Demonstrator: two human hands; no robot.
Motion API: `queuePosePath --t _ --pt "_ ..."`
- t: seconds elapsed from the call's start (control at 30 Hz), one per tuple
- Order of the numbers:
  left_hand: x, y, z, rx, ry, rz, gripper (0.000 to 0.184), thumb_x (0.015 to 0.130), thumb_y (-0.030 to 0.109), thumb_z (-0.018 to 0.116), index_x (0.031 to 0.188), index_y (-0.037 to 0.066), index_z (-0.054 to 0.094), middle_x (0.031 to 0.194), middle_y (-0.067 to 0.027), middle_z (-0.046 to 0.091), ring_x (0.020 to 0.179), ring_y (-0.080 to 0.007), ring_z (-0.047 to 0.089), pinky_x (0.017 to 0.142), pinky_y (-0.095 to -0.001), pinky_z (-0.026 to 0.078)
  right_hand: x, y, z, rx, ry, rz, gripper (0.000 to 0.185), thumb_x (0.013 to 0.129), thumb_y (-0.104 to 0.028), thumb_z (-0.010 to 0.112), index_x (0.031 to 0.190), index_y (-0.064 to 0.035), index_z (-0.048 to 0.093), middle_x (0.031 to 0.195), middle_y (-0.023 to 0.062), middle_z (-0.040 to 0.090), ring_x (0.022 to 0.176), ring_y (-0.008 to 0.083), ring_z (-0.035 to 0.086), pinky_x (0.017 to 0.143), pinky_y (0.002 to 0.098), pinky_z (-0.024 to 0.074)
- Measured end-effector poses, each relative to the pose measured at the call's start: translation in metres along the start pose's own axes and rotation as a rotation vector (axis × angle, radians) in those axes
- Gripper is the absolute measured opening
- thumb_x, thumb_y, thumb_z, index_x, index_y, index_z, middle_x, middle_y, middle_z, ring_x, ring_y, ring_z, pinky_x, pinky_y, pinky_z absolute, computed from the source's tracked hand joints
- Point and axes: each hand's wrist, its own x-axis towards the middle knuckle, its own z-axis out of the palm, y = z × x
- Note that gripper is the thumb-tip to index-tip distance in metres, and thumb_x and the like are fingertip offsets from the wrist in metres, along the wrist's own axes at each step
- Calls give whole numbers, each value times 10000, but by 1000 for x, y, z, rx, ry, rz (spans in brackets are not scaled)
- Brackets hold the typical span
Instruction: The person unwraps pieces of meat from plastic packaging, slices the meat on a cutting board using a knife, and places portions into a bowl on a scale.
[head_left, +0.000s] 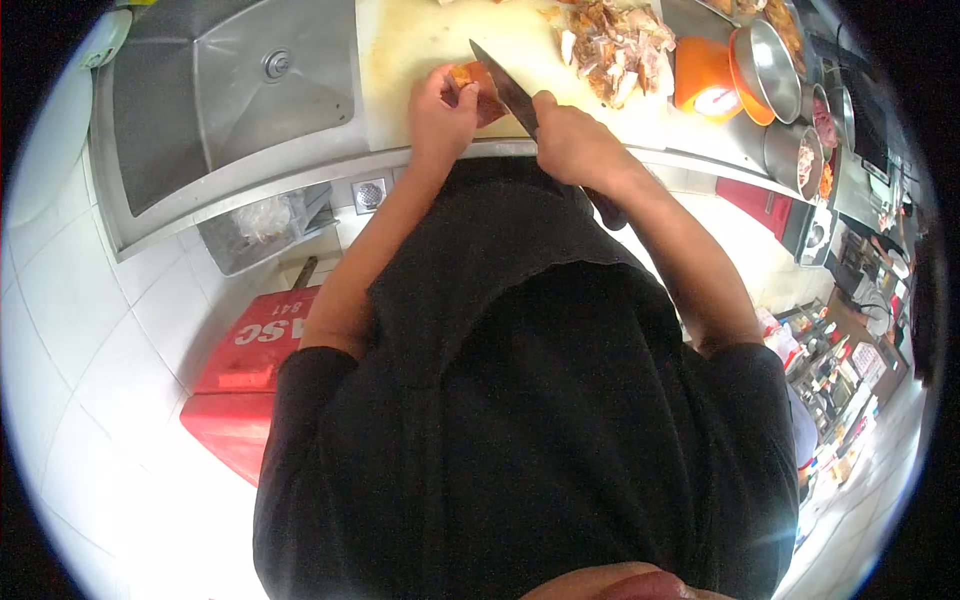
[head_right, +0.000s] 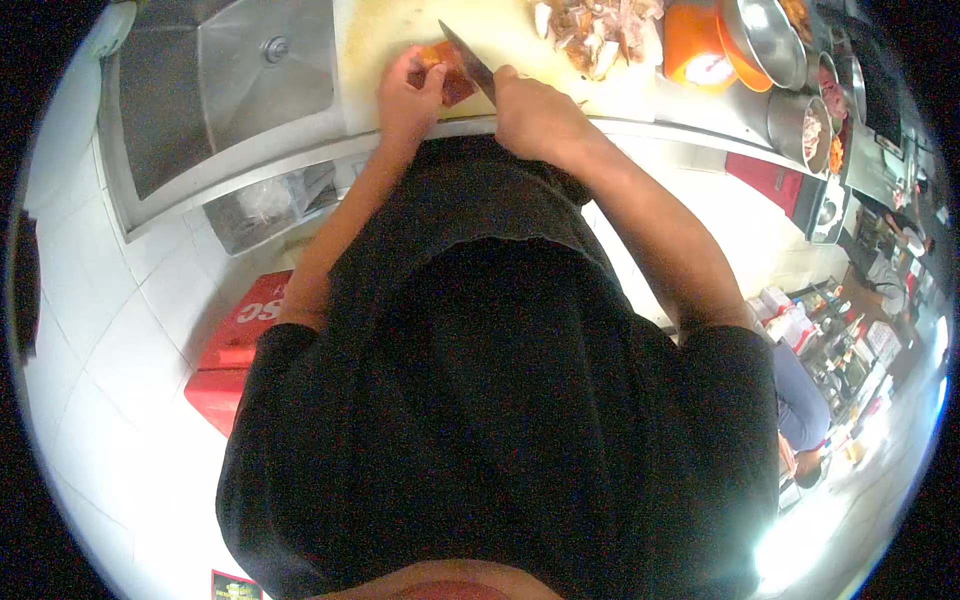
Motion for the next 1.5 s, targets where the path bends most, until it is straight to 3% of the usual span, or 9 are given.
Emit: queuePosePath --t 0.2,0.47,0.77,0.97,1.07,1.1,1.3,1.4,1.5 --pt "5 -5 -2 181 13 142 438 875 204 769 1253 12 655 1030 -168 661 883 -250 669 799 -361 547 20 1 16 46 5 1 343 882 -66 582 1186 50 474 1053 311 689 1046 455 682 908 529 540" --pt "6 -12 4 -41 2 47 450 885 174 758 1264 -35 635 1009 -139 663 867 -218 657 800 -360 550 39 19 66 139 230 -9 237 917 -62 539 1127 2 451 932 291 696 929 475 691 814 563 539" --pt "15 -36 -3 -214 -184 -29 493 921 164 727 1339 -54 580 1092 -181 648 934 -254 662 843 -363 543 7 99 10 187 554 153 291 927 -123 543 1186 -13 468 908 318 682 919 495 673 826 577 517" --pt "15 -8 -5 149 -216 174 682 897 285 737 1442 -35 481 1165 -274 603 1041 -384 636 935 -451 517 -14 124 4 431 671 96 262 960 -155 549 1151 3 463 916 372 650 921 553 636 789 576 496" --pt "3 31 -7 429 -202 316 769 863 281 788 1476 -27 441 1178 -227 636 1023 -296 677 883 -394 553 -18 140 22 465 633 9 256 966 -142 544 1157 5 457 906 366 650 904 556 637 772 574 500" --pt "0 50 -7 542 -212 279 872 789 335 827 1485 -13 433 1190 -258 623 1058 -382 658 931 -441 535 -13 153 36 429 662 -30 222 971 -121 537 1132 3 447 872 353 653 870 551 641 747 568 503" --pt "-1 71 11 795 -217 156 910 786 280 781 1534 0 344 1220 -281 613 1070 -436 643 934 -476 529 -41 192 64 496 532 -56 253 963 -116 592 1134 -13 437 817 326 661 806 536 642 695 590 503" --pt "9 62 17 785 -130 157 901 784 241 754 1542 19 320 1197 -271 611 1038 -398 657 904 -457 546 -64 216 68 514 577 -63 249 972 -118 592 1141 -20 438 801 307 663 786 529 641 684 592 497" --pt "25 73 12 368 -219 -263 857 823 165 702 1562 17 294 1177 -235 643 1017 -298 674 885 -375 551 -79 247 75 545 576 -63 247 977 -120 600 1139 -24 441 784 293 660 767 516 643 667 583 493"
